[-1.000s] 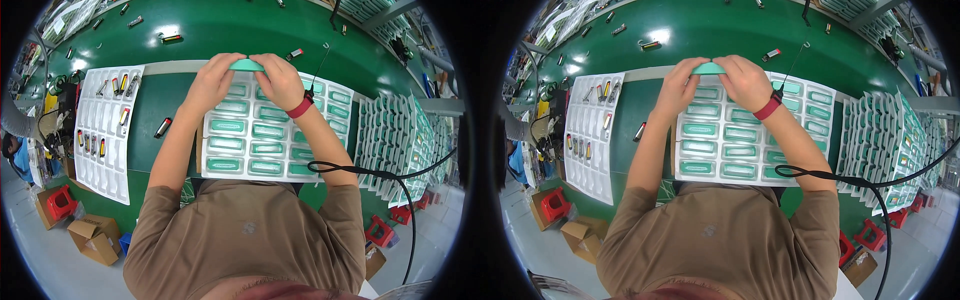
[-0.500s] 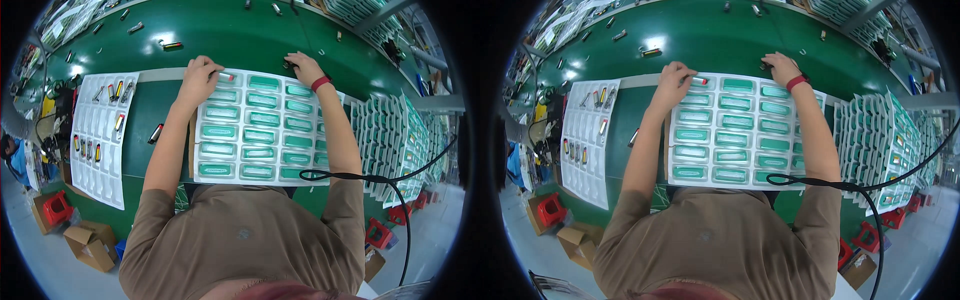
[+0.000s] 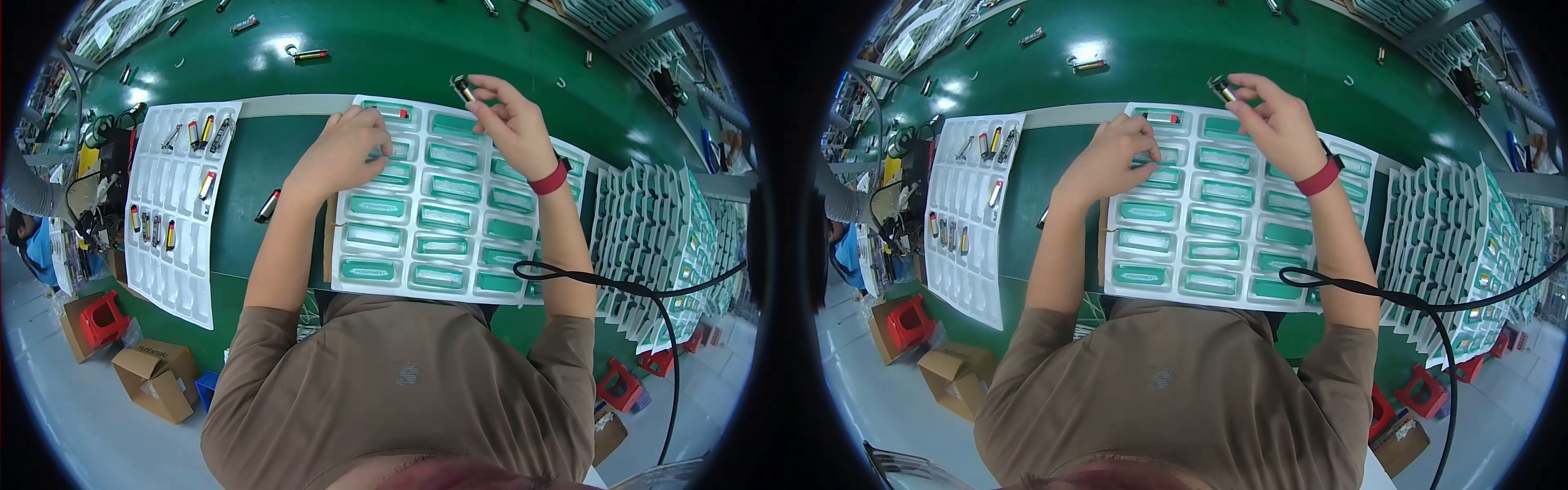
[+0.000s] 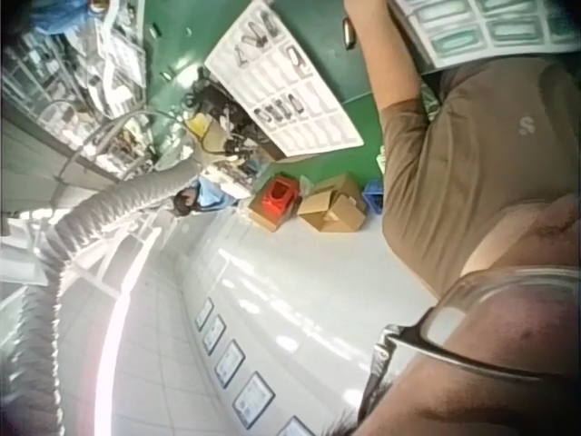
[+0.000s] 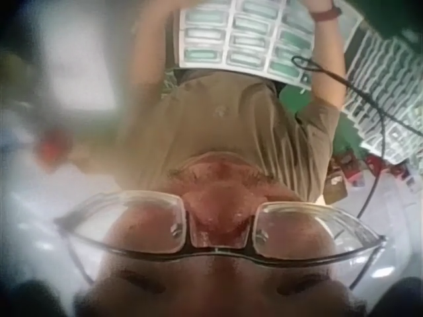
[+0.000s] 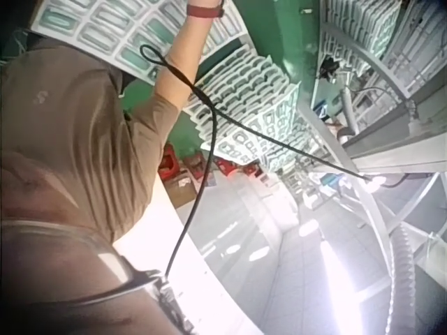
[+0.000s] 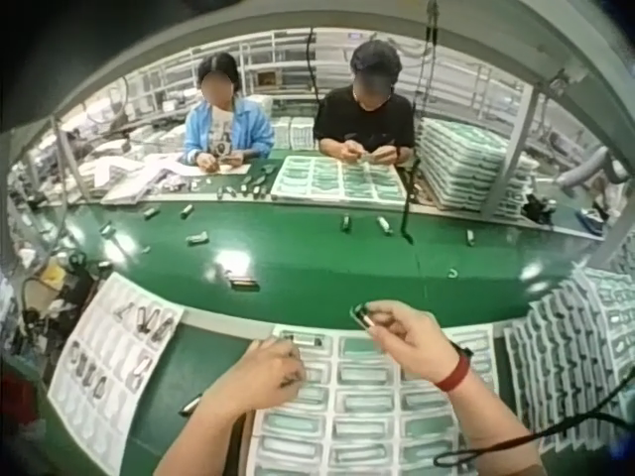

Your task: The person assembles electronic battery components into plastic storage trays by hand.

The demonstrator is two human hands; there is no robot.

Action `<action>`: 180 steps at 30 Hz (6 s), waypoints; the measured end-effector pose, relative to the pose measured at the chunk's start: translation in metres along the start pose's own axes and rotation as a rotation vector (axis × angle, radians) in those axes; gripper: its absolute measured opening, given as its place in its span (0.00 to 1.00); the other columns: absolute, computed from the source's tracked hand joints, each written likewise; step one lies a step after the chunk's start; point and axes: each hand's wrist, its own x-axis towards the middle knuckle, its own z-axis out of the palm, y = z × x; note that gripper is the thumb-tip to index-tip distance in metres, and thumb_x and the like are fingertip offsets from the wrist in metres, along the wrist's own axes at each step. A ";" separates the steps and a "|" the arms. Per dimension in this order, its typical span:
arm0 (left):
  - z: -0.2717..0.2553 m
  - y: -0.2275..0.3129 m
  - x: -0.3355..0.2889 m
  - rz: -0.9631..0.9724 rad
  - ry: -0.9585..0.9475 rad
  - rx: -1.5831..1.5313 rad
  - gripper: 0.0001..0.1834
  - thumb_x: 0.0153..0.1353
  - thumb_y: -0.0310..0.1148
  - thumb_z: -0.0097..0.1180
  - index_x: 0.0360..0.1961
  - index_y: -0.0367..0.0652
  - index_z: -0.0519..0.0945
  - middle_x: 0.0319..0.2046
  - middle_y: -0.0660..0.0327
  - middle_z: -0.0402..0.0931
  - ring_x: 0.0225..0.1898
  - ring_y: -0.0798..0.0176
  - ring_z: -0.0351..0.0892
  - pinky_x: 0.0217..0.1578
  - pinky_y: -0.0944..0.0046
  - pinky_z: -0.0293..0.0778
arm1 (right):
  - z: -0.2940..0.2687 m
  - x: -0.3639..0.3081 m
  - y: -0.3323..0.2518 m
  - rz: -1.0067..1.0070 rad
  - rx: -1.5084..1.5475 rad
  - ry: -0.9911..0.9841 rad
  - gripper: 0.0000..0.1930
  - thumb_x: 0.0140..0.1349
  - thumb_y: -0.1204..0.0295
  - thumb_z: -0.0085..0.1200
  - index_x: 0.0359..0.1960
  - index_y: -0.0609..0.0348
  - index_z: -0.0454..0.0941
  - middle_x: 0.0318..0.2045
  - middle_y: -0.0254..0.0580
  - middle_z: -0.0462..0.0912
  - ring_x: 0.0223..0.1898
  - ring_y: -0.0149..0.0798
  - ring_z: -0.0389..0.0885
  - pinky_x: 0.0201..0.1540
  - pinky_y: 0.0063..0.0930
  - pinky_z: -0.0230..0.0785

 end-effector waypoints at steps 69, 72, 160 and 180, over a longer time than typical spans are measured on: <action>0.027 -0.001 0.028 -0.325 0.055 -1.691 0.21 0.72 0.30 0.44 0.62 0.33 0.75 0.45 0.62 0.77 0.37 0.69 0.68 0.41 0.67 0.69 | 0.062 -0.018 -0.012 -0.770 -0.853 0.055 0.16 0.52 0.81 0.61 0.45 0.64 0.83 0.44 0.43 0.82 0.43 0.42 0.82 0.42 0.33 0.80; 0.027 0.002 0.029 -0.328 0.027 -1.568 0.20 0.73 0.27 0.47 0.63 0.34 0.75 0.42 0.64 0.75 0.37 0.71 0.68 0.40 0.69 0.68 | 0.060 -0.019 -0.012 -0.773 -0.873 0.041 0.19 0.50 0.81 0.61 0.47 0.64 0.82 0.45 0.45 0.82 0.44 0.42 0.82 0.44 0.34 0.80; 0.024 -0.008 0.009 -0.171 0.198 -1.849 0.24 0.67 0.28 0.40 0.62 0.30 0.74 0.54 0.51 0.76 0.44 0.62 0.71 0.48 0.61 0.72 | 0.034 -0.010 -0.034 0.138 0.509 -0.035 0.13 0.69 0.82 0.56 0.54 0.72 0.79 0.42 0.45 0.87 0.41 0.32 0.87 0.49 0.23 0.80; 0.040 -0.003 0.009 -0.138 0.218 -1.882 0.26 0.73 0.37 0.32 0.63 0.30 0.69 0.56 0.49 0.75 0.49 0.55 0.74 0.55 0.55 0.72 | 0.075 -0.010 -0.013 0.145 0.421 0.114 0.09 0.65 0.79 0.64 0.45 0.68 0.81 0.39 0.39 0.87 0.39 0.25 0.84 0.44 0.19 0.77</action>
